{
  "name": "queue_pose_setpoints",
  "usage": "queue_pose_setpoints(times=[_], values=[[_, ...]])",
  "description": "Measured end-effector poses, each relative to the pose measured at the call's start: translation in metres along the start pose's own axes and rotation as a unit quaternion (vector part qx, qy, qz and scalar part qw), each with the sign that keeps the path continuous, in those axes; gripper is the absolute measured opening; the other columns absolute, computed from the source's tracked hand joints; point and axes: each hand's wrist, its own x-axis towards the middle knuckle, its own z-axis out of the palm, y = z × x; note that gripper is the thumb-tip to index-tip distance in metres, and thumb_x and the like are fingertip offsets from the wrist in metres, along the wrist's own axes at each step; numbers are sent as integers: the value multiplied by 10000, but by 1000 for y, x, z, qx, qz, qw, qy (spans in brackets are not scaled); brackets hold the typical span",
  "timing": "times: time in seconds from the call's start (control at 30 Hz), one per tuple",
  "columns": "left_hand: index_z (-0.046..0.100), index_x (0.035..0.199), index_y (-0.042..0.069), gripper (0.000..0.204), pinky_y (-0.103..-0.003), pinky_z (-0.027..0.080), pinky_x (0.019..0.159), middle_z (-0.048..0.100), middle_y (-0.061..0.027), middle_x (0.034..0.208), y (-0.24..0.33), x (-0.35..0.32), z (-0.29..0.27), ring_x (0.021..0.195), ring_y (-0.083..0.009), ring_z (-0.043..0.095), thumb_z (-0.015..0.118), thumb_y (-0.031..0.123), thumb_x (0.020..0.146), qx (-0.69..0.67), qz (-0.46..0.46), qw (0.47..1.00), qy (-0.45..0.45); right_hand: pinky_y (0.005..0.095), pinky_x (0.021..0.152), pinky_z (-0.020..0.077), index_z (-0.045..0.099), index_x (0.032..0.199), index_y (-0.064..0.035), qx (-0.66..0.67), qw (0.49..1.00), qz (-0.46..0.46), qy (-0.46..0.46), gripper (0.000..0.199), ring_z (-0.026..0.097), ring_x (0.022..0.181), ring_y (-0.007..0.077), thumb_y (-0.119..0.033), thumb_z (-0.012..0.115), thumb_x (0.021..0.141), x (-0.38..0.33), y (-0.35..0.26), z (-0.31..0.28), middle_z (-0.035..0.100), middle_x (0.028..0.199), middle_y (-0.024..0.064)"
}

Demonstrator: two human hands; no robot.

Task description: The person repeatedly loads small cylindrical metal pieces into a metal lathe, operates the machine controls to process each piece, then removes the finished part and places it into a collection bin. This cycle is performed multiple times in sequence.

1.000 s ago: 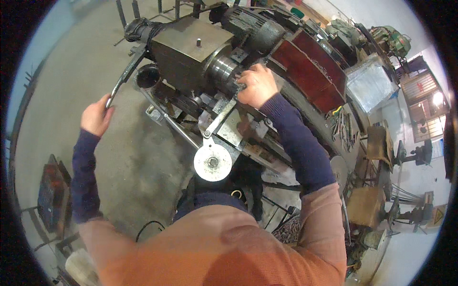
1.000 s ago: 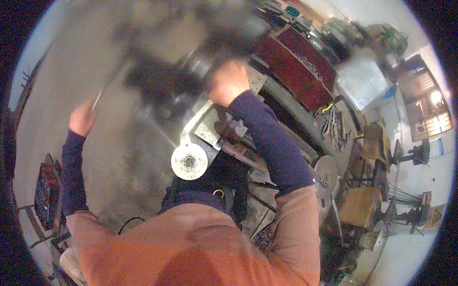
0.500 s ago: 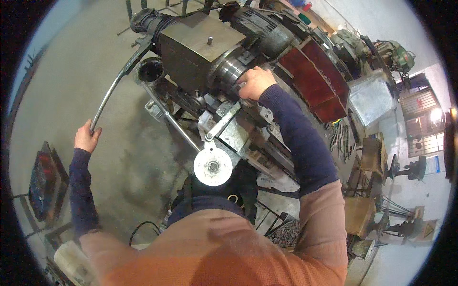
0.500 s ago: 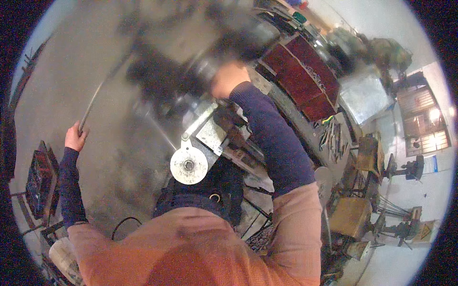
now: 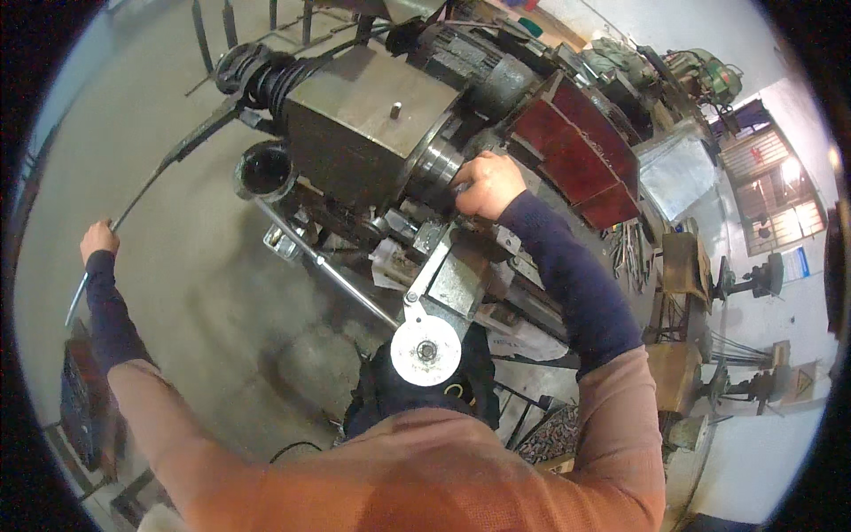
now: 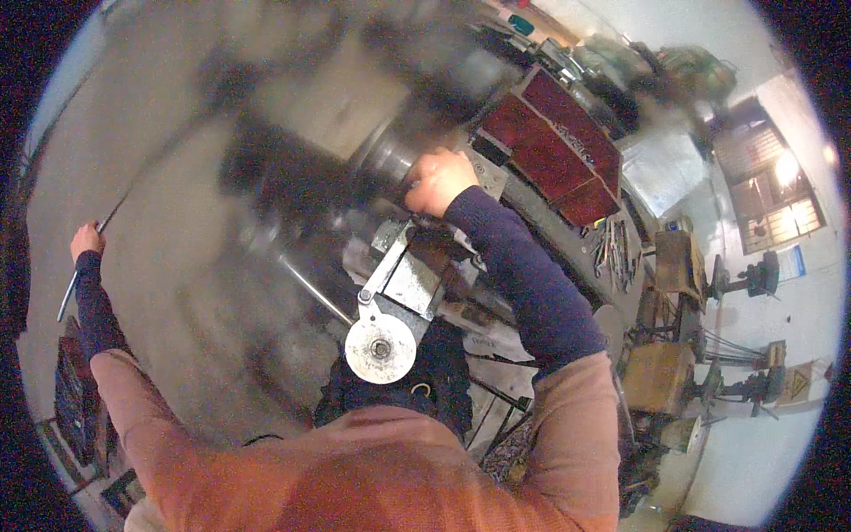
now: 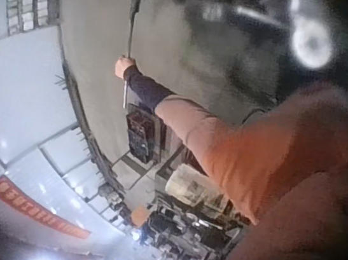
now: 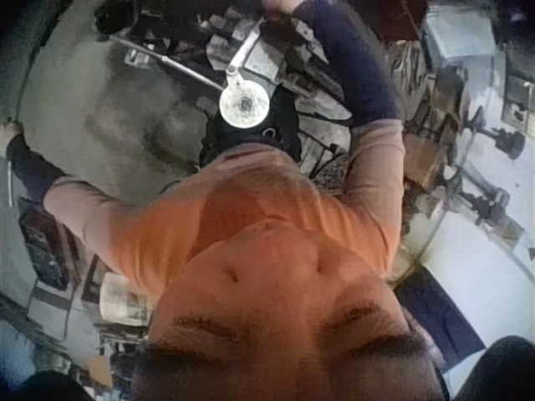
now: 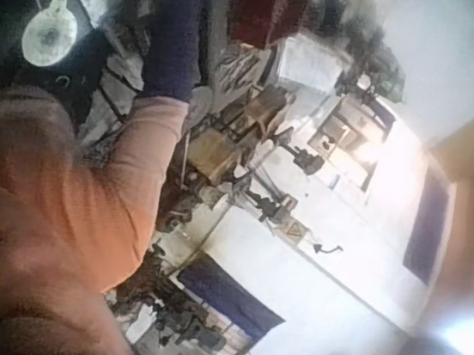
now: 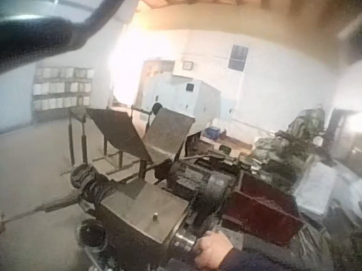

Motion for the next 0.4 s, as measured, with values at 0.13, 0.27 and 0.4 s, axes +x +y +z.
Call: queue_pose_setpoints(times=[0.13, 0.27, 0.4], values=[[577, 1138, 161, 363, -389, 476, 826, 612, -101, 1079, 10, -2, 1, 1016, -275, 573, 525, 156, 779, -51, -120, 989, -71, 384, 762, 425, 712, 776, -136, -15, 1000, 7, 1, 287, 553, 870, 250, -228, 606, 526, 1, -16, -10, 647, 789, 79], [589, 1080, 37, 347, -365, 459, 829, 625, -136, 1029, 97, -30, -17, 972, -272, 592, 588, 182, 764, -351, 55, 917, 179, 388, 808, 385, 702, 829, -121, -15, 1000, 20, 17, 329, 530, 925, 247, -226, 609, 532, -13, -9, -9, 636, 842, 61], [659, 910, 30, 194, -370, 480, 737, 652, -122, 847, 194, -96, -20, 776, -243, 618, 540, 126, 790, -545, 53, 829, 113, 399, 910, 338, 673, 874, -100, 56, 980, -68, 179, 385, 502, 1017, 274, -190, 614, 504, -62, -8, -28, 618, 990, 58]])
